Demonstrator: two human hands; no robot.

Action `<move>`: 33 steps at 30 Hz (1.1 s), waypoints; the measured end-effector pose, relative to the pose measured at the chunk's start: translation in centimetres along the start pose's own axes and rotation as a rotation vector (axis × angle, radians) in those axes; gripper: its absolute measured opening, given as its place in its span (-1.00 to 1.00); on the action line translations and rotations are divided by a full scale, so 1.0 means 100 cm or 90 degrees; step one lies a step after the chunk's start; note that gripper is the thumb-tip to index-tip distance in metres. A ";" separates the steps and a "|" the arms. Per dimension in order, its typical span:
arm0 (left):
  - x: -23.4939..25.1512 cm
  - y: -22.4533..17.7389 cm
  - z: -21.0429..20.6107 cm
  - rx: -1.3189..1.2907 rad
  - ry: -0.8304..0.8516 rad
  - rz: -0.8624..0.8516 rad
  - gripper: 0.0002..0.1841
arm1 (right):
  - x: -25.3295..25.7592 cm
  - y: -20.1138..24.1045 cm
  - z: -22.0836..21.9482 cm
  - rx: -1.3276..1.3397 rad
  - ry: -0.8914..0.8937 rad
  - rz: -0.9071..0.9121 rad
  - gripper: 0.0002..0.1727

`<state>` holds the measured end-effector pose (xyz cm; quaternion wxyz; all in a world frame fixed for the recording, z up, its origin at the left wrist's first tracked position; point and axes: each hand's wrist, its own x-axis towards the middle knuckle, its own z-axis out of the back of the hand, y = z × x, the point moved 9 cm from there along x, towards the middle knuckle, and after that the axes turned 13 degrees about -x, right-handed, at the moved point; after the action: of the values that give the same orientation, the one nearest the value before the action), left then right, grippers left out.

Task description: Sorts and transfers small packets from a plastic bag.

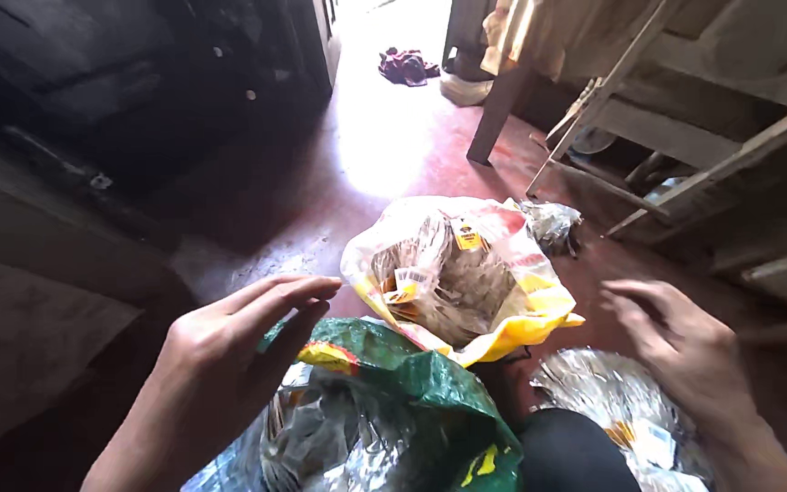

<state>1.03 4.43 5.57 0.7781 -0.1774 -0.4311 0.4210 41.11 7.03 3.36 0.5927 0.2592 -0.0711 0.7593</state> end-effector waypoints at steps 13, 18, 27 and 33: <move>-0.006 -0.005 0.002 0.080 -0.001 -0.013 -0.72 | 0.022 0.180 -0.292 -0.199 0.770 0.351 -0.53; -0.008 -0.006 0.006 0.096 -0.016 -0.020 -0.70 | 0.046 0.148 -0.251 -0.094 0.700 0.237 -0.63; -0.006 -0.005 -0.001 0.090 -0.012 -0.030 -0.68 | 0.081 0.060 -0.068 0.196 0.194 0.007 -0.92; -0.006 -0.003 -0.011 0.059 0.009 -0.034 -0.68 | 0.061 0.016 0.053 0.435 -0.142 -0.078 -0.78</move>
<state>1.97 3.89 4.83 0.7991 -0.1328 -0.4106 0.4185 40.25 9.65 11.16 0.5049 0.5270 0.1381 0.6695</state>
